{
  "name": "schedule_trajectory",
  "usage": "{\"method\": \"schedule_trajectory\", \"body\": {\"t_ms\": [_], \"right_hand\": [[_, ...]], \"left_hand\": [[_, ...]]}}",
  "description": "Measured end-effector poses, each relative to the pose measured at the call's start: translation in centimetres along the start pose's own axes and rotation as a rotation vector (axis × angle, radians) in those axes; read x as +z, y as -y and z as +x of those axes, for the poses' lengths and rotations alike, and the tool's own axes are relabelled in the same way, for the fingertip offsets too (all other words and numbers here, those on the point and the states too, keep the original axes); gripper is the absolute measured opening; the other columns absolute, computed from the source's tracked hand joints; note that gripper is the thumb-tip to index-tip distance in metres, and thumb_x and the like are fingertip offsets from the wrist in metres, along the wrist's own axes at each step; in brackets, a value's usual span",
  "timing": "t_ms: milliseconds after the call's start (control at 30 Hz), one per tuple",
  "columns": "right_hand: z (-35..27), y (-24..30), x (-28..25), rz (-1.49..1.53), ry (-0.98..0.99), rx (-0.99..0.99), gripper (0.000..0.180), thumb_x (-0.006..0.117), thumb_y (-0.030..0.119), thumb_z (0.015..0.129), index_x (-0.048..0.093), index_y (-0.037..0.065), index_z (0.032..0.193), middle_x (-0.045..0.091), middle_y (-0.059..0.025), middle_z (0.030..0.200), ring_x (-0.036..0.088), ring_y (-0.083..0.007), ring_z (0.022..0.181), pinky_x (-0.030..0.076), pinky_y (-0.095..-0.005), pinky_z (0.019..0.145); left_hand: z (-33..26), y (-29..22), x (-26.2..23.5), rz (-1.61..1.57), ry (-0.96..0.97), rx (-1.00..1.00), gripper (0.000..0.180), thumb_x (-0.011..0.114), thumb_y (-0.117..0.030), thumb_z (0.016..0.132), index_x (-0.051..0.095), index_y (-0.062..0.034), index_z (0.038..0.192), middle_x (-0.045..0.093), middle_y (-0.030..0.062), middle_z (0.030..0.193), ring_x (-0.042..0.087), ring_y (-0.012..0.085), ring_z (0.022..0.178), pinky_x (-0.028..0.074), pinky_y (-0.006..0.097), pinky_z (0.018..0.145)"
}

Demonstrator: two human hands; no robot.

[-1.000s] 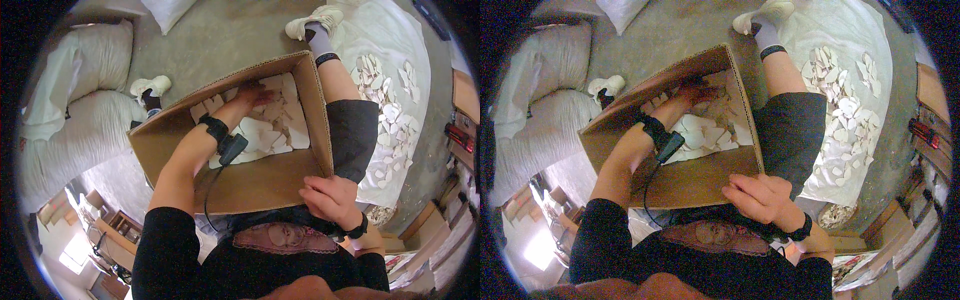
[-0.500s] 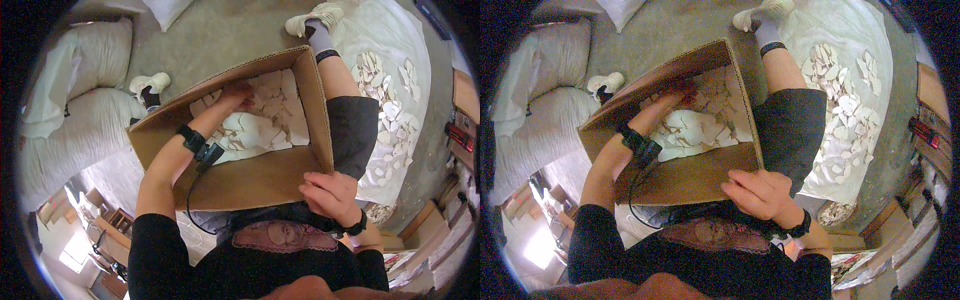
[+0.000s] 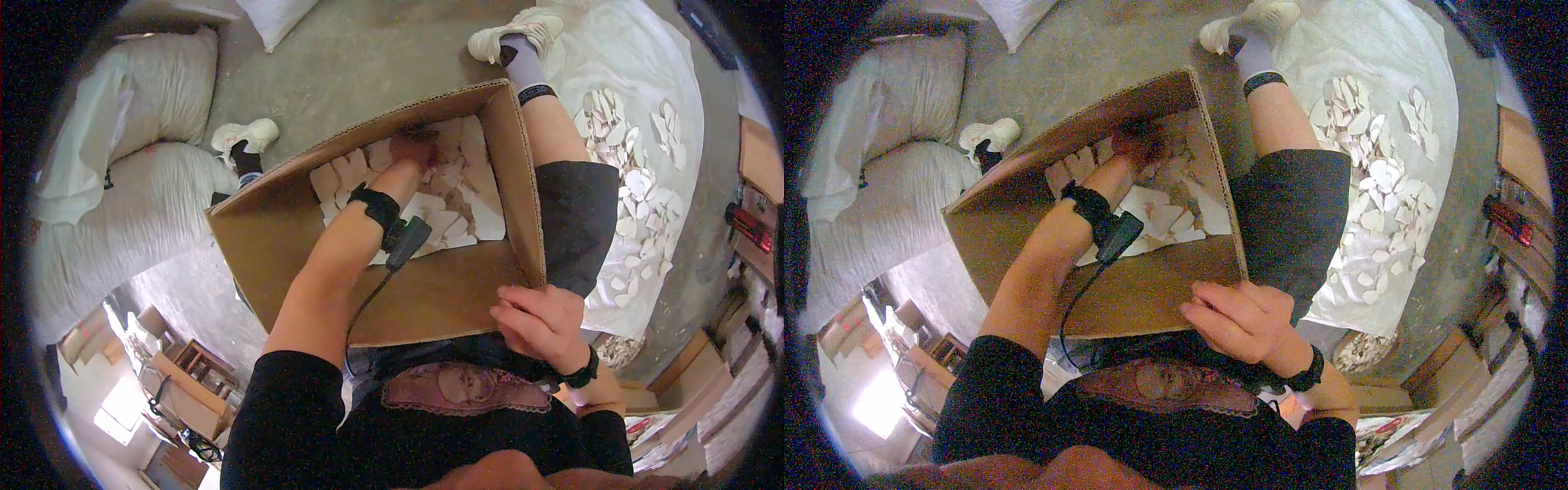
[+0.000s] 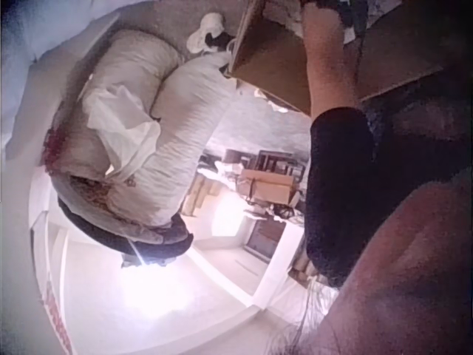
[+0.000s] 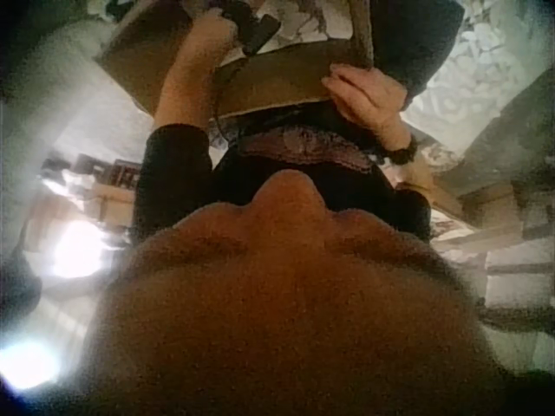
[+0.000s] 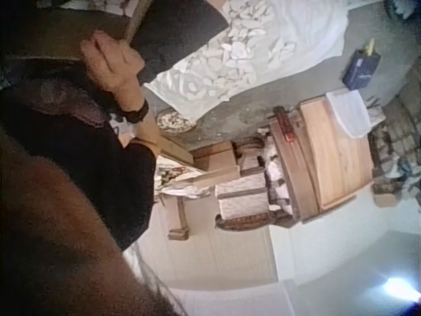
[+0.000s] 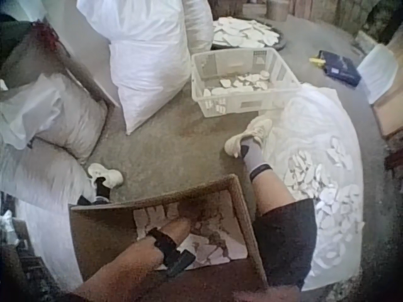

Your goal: The person sorts through a collection of white ceramic shards in a cardboard box by hand, picking them up individually and moving them around.

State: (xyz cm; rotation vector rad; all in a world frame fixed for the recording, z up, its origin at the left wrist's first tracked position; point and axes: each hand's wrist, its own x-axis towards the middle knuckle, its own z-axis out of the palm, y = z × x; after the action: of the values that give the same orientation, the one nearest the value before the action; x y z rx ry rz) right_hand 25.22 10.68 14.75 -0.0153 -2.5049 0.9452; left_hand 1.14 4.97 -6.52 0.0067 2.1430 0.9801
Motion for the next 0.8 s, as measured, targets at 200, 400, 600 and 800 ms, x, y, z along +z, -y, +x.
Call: {"method": "schedule_trajectory", "body": {"t_ms": [200, 400, 600, 800], "right_hand": [[-0.1, -0.2, -0.1, 0.018, 0.007, -0.016, 0.022, 0.06, 0.015, 0.066, 0.061, 0.014, 0.088, 0.06, -0.0041, 0.087, 0.051, -0.0113, 0.05, 0.038, -0.0219, 0.039], [0.0, -0.2, 0.0, 0.007, -0.01, -0.02, 0.021, 0.059, 0.016, 0.067, 0.061, 0.014, 0.088, 0.06, -0.004, 0.087, 0.051, -0.0113, 0.05, 0.038, -0.022, 0.04], [0.4, 0.0, 0.3, 0.019, -0.013, -0.036, 0.022, 0.062, 0.013, 0.064, 0.061, 0.015, 0.087, 0.06, -0.0034, 0.085, 0.051, -0.0108, 0.049, 0.038, -0.0214, 0.04], [0.0, 0.0, -0.1, -0.009, -0.021, 0.005, 0.023, 0.063, 0.013, 0.063, 0.061, 0.015, 0.086, 0.06, -0.0028, 0.085, 0.051, -0.011, 0.049, 0.038, -0.0216, 0.04]], "left_hand": [[2.2, 2.7, 0.9, -0.685, 0.068, -0.222, 0.007, 0.057, -0.008, 0.073, 0.053, -0.0027, 0.069, 0.057, 0.011, 0.066, 0.053, 0.0183, 0.05, 0.045, 0.031, 0.042], [2.9, 3.7, 1.2, -0.885, 0.08, -0.373, 0.004, 0.049, -0.004, 0.077, 0.052, -0.0011, 0.077, 0.057, 0.0117, 0.071, 0.056, 0.0193, 0.058, 0.05, 0.033, 0.048], [5.0, 7.5, 2.4, -0.421, 0.336, 0.045, 0.016, 0.044, -0.015, 0.081, 0.053, -0.0015, 0.082, 0.059, 0.0102, 0.077, 0.058, 0.0216, 0.062, 0.049, 0.031, 0.06], [1.3, 1.4, 2.4, 0.469, 0.034, 0.073, 0.03, 0.048, -0.029, 0.077, 0.059, -0.0021, 0.085, 0.061, 0.0074, 0.079, 0.06, 0.0165, 0.069, 0.046, 0.028, 0.065]]}}
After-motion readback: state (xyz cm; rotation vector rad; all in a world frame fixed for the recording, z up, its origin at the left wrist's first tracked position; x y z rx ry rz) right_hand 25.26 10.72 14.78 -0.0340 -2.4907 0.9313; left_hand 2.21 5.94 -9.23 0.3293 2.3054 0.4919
